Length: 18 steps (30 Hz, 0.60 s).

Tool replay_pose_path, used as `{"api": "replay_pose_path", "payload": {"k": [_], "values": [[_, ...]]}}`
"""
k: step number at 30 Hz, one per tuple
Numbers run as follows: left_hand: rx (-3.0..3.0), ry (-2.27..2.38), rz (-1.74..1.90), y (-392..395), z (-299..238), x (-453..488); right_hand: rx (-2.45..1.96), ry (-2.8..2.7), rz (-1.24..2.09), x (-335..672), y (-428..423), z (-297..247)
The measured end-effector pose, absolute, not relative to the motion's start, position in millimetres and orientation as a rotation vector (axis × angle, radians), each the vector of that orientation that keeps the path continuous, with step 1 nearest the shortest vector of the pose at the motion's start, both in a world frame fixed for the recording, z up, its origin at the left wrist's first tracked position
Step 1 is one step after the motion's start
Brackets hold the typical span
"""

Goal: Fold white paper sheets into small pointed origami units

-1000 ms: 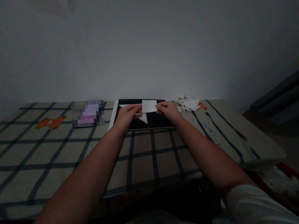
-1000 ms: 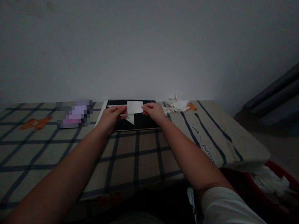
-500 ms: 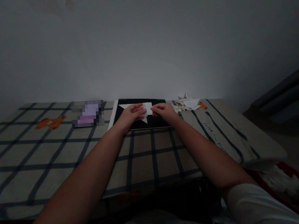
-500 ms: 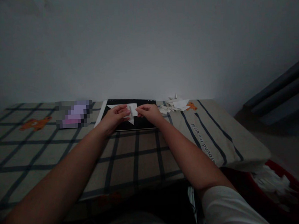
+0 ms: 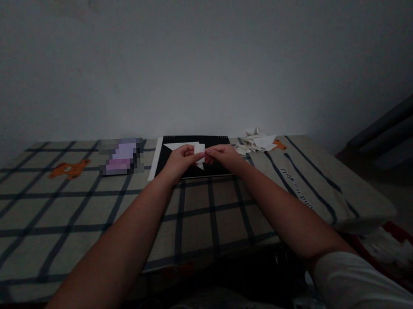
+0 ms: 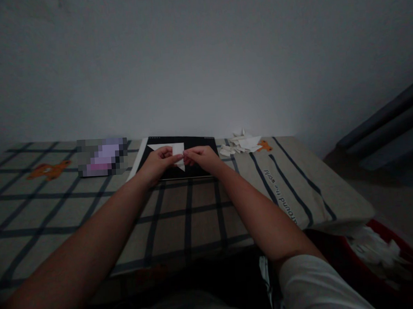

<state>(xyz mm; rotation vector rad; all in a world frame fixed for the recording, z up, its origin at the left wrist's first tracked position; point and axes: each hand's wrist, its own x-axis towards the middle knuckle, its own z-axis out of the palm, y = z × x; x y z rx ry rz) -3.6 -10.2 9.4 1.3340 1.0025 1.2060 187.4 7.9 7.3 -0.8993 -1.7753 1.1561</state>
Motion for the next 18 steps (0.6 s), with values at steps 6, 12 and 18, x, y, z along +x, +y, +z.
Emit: {"api": "replay_pose_path", "payload": {"k": [6, 12, 18], "values": [[1.383, 1.049, 1.167, -10.1, 7.6, -2.5, -0.901, -1.852, 1.064, 189.6, 10.1, 5.1], [1.31, 1.025, 1.221, -7.7, 8.6, -4.0, -0.934, -1.835, 0.978, 189.6, 11.7, 5.1], [1.244, 1.038, 1.247, -3.1, 7.2, -5.7, -0.968, -1.783, 0.985, 190.8, 12.5, 5.2]]}}
